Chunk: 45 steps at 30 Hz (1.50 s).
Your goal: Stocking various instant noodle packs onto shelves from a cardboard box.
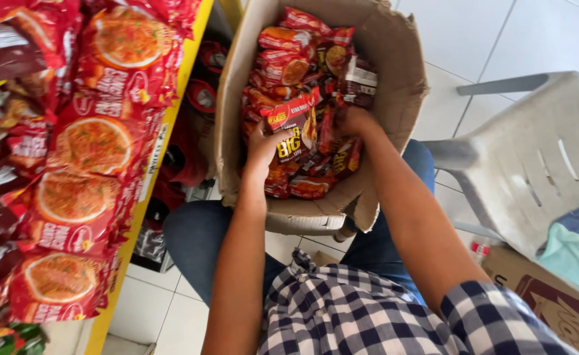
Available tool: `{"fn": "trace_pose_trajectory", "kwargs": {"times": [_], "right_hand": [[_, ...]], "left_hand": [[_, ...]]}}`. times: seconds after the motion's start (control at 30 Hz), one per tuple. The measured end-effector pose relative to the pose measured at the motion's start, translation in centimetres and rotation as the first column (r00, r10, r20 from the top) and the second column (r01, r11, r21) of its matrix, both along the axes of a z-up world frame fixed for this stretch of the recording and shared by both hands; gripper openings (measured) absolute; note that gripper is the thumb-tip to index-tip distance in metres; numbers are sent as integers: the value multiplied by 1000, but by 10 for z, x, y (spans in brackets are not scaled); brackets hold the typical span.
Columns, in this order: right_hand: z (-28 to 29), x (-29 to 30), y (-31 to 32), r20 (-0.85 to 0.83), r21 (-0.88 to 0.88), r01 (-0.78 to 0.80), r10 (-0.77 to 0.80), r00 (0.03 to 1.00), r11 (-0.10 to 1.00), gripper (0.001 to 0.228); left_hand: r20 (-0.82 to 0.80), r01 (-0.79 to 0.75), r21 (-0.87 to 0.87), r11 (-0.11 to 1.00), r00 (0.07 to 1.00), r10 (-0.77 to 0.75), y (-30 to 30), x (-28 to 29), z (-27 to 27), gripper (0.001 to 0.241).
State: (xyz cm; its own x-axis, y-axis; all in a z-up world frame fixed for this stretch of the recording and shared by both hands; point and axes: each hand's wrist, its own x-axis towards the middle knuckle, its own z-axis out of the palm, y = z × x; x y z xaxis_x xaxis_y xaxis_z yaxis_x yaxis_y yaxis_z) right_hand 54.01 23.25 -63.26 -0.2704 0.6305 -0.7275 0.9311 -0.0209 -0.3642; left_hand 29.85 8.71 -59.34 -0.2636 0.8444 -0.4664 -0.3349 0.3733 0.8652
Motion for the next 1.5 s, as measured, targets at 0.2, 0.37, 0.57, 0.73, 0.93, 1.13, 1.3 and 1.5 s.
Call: {"fn": "trace_pose_trajectory", "kwargs": {"times": [0.2, 0.37, 0.57, 0.73, 0.93, 1.13, 1.3, 1.5], "right_hand": [[-108, 14, -22, 598, 155, -539, 356, 718, 828, 36], [-104, 14, -27, 567, 240, -425, 229, 791, 873, 36], [-35, 0, -38, 441, -135, -361, 383, 812, 923, 68], [45, -1, -68, -419, 345, -149, 294, 859, 927, 49], [100, 7, -87, -764, 358, 128, 211, 610, 925, 23], [151, -12, -117, -678, 305, 50, 180, 712, 951, 30], [169, 5, -125, -851, 150, 150, 50, 522, 977, 25], [245, 17, -127, -834, 432, 281, 260, 487, 857, 13]], "left_hand": [[41, -51, -58, 997, 998, 54, -6, 0, -6, 58], [69, 22, -76, 997, 997, -16, -6, 2, -17, 59], [10, -42, -133, 990, 999, 44, -8, 4, 26, 66], [68, -160, 62, 985, 985, 156, -19, 0, 20, 59], [93, -157, 133, 979, 985, 146, -45, -5, 53, 54], [130, -147, 191, 971, 984, 123, -83, -1, 126, 54], [257, -247, 240, 939, 949, 184, -116, -11, 143, 53], [160, -294, 307, 905, 954, 255, -138, -31, 191, 51]]}}
